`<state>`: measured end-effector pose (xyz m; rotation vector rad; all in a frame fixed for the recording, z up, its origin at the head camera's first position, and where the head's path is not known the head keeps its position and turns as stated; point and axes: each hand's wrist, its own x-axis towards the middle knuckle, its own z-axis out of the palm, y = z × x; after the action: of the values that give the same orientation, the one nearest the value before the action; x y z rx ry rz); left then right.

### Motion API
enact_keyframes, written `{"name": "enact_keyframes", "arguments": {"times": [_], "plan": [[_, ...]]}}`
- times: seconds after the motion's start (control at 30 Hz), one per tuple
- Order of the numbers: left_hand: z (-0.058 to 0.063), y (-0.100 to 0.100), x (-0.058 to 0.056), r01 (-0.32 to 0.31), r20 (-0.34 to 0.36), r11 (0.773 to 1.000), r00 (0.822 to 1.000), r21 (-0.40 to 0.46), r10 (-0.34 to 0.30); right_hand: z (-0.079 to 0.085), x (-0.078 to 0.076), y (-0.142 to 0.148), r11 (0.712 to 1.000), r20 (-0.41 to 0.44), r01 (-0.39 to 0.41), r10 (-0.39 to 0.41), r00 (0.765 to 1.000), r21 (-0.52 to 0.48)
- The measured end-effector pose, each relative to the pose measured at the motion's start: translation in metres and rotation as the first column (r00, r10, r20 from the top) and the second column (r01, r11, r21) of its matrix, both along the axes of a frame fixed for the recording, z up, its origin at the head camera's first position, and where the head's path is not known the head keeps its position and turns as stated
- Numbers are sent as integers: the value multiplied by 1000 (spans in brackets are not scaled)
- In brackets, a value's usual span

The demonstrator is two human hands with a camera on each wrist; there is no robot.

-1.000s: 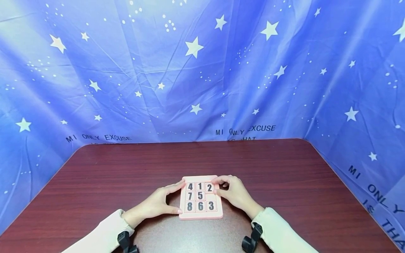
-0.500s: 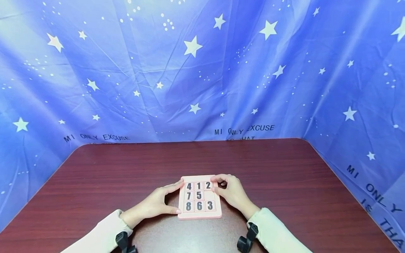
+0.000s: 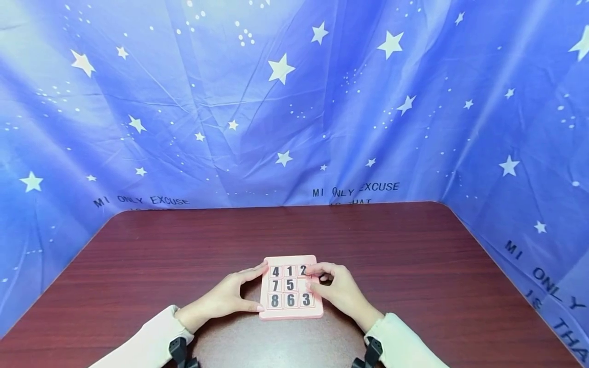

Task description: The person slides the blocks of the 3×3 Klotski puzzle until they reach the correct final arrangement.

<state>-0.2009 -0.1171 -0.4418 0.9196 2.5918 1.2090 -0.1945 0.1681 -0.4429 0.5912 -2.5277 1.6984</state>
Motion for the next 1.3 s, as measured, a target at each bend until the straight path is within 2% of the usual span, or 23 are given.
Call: {"name": "enact_keyframes", "arguments": {"times": [0.13, 0.23, 0.37, 0.67, 0.9, 1.13, 1.3], "plan": [[-2, 2, 0, 13, 6, 1000, 1000, 11, -13, -2, 6, 5, 997, -39, -78, 77, 996, -20], [-2, 2, 0, 19, 10, 1000, 1000, 23, -19, -4, 10, 9, 994, -50, -108, 107, 993, -23], [-2, 2, -1, 21, 3, 999, 1000, 30, -21, -5, 16, 13, 994, -60, -107, 107, 992, 7], [0, 1, -2, 18, 2, 999, 1000, 26, -18, -4, 23, 12, 989, -175, -99, 118, 978, 111], [1, 1, -1, 20, 0, 999, 1000, 26, -20, -6, 20, 12, 985, -200, -107, 133, 971, 138], [2, 0, 0, 18, -1, 1000, 1000, 26, -18, -5, 16, 8, 988, -237, -70, 102, 966, 140], [2, 0, 0, 16, 5, 999, 1000, 31, -16, -4, 10, 7, 987, -235, -64, 98, 967, 148]]}}
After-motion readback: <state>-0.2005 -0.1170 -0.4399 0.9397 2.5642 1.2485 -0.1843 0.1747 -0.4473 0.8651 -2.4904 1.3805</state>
